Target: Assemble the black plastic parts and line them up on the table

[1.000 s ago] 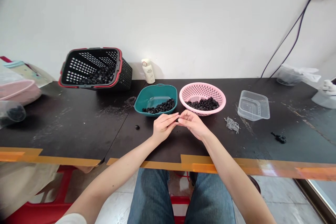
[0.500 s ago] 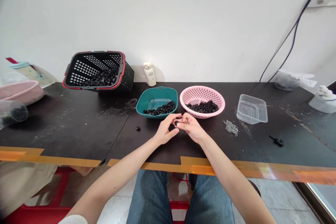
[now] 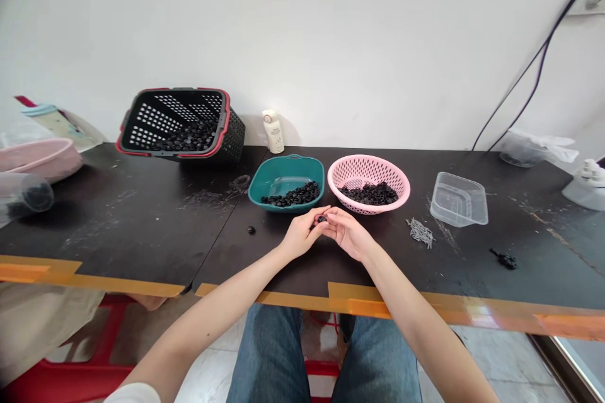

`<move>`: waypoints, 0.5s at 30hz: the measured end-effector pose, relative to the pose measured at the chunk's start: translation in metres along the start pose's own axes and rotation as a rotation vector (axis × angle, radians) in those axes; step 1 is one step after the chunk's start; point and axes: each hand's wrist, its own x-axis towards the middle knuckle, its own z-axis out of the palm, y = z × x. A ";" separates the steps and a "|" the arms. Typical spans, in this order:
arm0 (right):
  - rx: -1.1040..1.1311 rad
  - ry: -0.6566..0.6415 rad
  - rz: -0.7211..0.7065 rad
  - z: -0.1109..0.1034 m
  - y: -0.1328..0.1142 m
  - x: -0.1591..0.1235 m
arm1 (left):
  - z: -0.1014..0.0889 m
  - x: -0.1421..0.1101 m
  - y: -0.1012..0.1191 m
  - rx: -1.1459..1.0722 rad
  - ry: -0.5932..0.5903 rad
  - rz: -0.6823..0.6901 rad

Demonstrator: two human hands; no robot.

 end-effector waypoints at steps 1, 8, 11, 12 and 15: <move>-0.009 0.001 -0.012 0.000 0.000 0.000 | 0.000 0.000 0.000 0.016 0.001 0.009; -0.102 -0.044 -0.063 -0.002 0.002 -0.001 | -0.001 -0.001 0.000 0.090 0.007 0.031; -0.097 -0.018 -0.084 -0.003 0.005 0.000 | -0.002 -0.001 0.001 0.128 -0.017 0.032; -0.093 -0.006 -0.092 -0.002 0.006 0.000 | -0.002 -0.001 0.002 0.134 -0.021 0.030; -0.083 0.018 -0.108 -0.002 0.008 0.001 | -0.002 -0.001 0.002 0.133 -0.019 0.031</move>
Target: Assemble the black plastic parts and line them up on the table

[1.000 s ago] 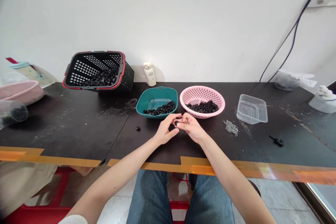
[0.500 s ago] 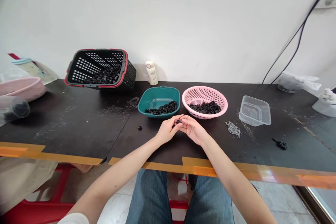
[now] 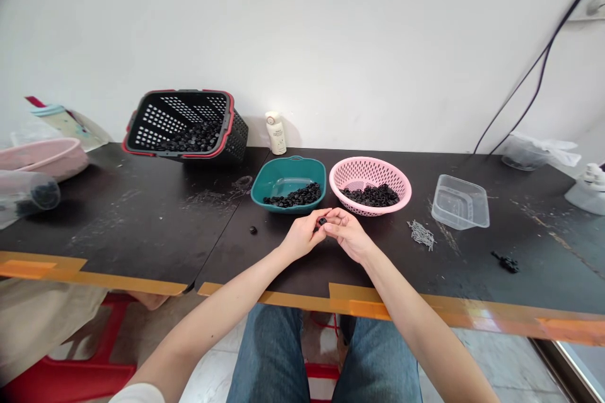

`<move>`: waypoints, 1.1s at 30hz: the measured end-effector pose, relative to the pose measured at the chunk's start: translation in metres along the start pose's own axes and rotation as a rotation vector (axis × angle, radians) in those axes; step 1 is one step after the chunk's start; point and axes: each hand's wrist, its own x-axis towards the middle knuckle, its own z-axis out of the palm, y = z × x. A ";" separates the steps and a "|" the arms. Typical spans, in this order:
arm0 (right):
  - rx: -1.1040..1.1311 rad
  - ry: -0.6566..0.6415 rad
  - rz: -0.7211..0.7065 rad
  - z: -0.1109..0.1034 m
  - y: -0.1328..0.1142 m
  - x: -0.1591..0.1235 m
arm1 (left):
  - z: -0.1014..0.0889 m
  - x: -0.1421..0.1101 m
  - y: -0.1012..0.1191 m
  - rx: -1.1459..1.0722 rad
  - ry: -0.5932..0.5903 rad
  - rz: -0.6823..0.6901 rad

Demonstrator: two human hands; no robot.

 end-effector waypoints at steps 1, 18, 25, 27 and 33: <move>0.002 0.005 -0.002 0.000 0.000 0.000 | 0.000 0.000 0.000 -0.004 0.002 0.001; -0.011 0.043 -0.008 0.003 0.003 0.004 | -0.001 0.001 -0.001 -0.035 0.018 0.039; 0.013 0.078 -0.006 0.000 0.003 0.005 | -0.014 0.005 0.004 0.300 0.200 0.100; -0.014 0.073 0.004 0.000 0.002 0.004 | -0.022 0.003 0.005 0.329 0.120 0.125; -0.337 0.053 0.055 0.003 0.009 0.002 | -0.055 -0.040 -0.010 0.374 -0.148 -0.001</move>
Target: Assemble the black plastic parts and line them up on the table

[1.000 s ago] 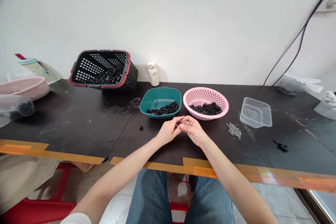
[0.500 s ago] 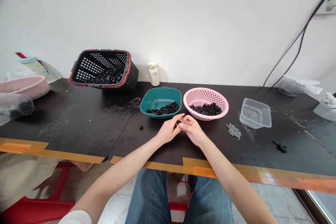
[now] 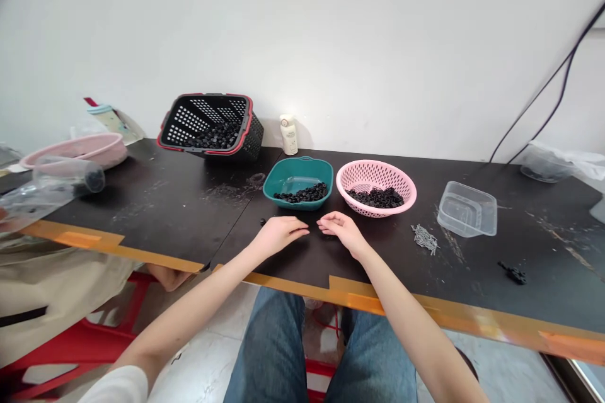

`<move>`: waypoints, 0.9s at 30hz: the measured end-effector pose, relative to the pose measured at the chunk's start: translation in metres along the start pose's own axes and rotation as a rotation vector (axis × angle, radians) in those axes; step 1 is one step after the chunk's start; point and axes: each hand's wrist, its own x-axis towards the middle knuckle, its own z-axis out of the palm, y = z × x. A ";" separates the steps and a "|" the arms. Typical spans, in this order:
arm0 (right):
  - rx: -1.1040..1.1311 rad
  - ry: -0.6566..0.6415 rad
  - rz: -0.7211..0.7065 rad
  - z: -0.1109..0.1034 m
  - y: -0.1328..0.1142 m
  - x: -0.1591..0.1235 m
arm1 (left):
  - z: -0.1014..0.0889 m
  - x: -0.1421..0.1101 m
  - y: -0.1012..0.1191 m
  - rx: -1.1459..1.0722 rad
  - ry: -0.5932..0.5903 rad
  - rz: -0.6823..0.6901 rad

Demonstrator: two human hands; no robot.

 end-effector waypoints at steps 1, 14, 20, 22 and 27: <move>-0.058 0.020 -0.007 0.001 0.002 0.001 | -0.003 -0.012 -0.007 0.027 -0.038 -0.035; -0.264 0.108 -0.140 -0.001 0.017 0.006 | -0.065 -0.048 -0.063 0.437 0.148 -0.135; -0.347 0.094 -0.218 -0.003 0.023 0.006 | -0.081 0.047 -0.082 0.453 -0.207 -0.272; -0.382 0.111 -0.239 -0.004 0.021 0.005 | -0.074 0.074 -0.085 0.442 -0.452 -0.380; -0.423 0.152 -0.276 -0.006 0.016 0.005 | -0.050 0.107 -0.087 0.472 -0.609 -0.499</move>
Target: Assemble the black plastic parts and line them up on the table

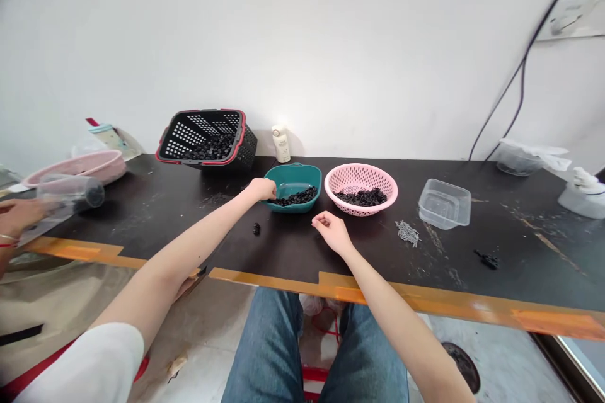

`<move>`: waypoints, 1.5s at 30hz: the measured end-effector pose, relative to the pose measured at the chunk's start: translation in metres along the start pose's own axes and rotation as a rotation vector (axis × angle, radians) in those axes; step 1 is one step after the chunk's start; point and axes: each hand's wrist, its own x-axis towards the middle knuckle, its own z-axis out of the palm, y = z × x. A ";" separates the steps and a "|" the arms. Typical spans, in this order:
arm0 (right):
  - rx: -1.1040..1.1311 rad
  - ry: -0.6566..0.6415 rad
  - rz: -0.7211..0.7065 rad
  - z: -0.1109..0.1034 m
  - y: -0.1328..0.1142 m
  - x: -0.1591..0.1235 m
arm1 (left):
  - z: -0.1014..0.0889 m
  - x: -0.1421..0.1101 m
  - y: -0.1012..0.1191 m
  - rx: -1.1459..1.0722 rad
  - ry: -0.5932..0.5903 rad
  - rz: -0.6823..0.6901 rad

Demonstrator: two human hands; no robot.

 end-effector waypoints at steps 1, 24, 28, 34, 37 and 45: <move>0.000 0.006 -0.003 0.000 0.000 0.000 | 0.001 0.003 0.003 0.005 -0.015 -0.012; -0.087 -0.003 -0.077 0.003 -0.004 0.000 | 0.002 -0.001 0.009 -0.547 0.129 0.034; -0.030 0.023 -0.093 -0.003 -0.015 -0.006 | -0.010 -0.030 0.028 -0.820 0.285 0.129; -0.200 0.009 -0.071 -0.068 -0.025 -0.042 | 0.021 -0.111 0.081 -2.411 -0.215 0.062; -0.435 0.218 0.001 -0.126 -0.011 -0.054 | 0.054 -0.132 0.103 -2.659 -0.451 -0.359; -0.927 0.247 0.182 -0.215 0.024 -0.051 | 0.063 -0.105 0.129 -2.564 -0.331 -0.317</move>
